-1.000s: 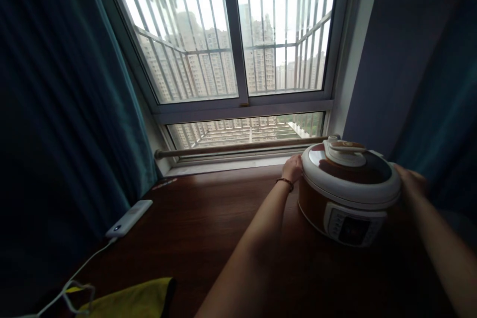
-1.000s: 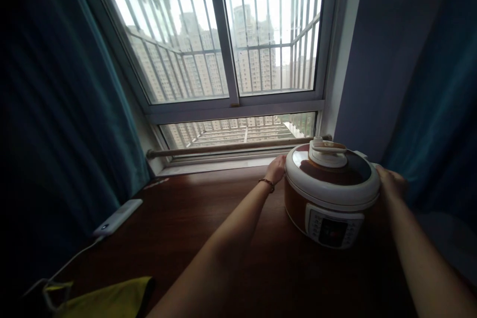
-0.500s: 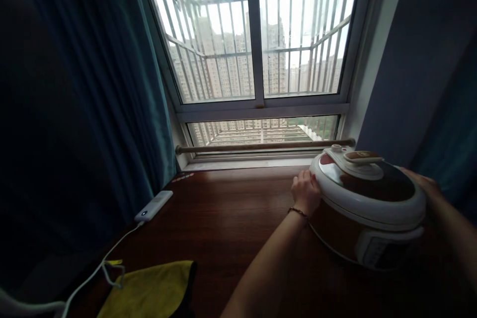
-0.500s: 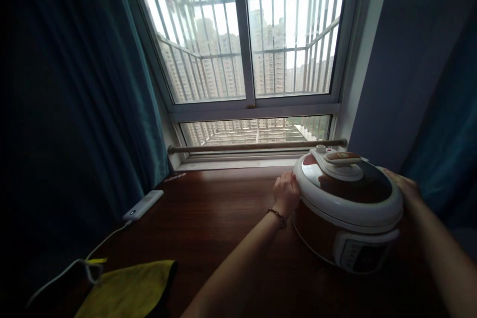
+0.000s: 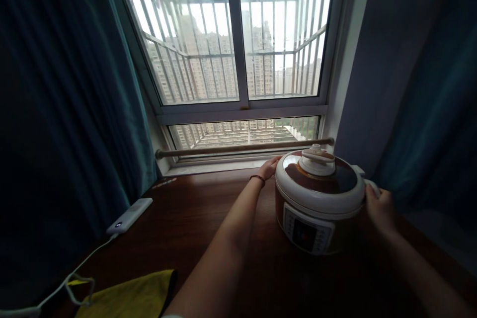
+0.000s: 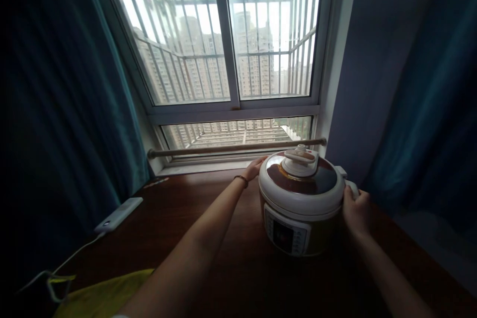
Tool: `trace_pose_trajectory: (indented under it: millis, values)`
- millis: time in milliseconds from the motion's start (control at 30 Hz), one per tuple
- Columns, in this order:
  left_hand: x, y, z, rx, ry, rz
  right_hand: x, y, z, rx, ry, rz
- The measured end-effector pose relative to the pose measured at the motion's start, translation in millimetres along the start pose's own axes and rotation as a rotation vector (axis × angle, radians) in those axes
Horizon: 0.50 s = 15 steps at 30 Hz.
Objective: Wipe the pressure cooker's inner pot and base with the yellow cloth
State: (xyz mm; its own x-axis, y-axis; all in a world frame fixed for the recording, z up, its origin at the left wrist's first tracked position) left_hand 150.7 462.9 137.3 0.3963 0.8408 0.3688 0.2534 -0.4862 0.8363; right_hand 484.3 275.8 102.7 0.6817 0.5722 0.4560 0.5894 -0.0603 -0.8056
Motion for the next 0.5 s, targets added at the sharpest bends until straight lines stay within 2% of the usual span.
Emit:
trace_pose_trajectory:
  millis: [133, 300, 500]
  values:
    - [2.2, -5.8, 1.3, -0.067, -0.014, 0.014, -5.8, -8.6, -2.6, -0.001, -0.039, 0.051]
    - [-16.3, -2.9, -5.0, -0.080, 0.002, 0.027, 1.3, -15.7, 1.9, 0.042, -0.078, 0.012]
    - [-42.8, -0.5, -32.2, -0.066, 0.017, 0.018, -1.8, -39.2, 20.3, 0.130, -0.176, -0.018]
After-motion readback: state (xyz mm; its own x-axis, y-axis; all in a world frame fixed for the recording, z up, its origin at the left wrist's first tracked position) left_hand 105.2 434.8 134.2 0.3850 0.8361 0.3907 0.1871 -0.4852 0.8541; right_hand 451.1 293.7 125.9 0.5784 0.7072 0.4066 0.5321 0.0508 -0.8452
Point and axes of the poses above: each hand's wrist, its own x-axis towards the middle knuckle, its own z-axis out of the palm, y = z × x, the point moved 7 cm from there along x, towards the middle knuckle, and after that the axes turned 6 degrees about -z, right-handed, at the moved point
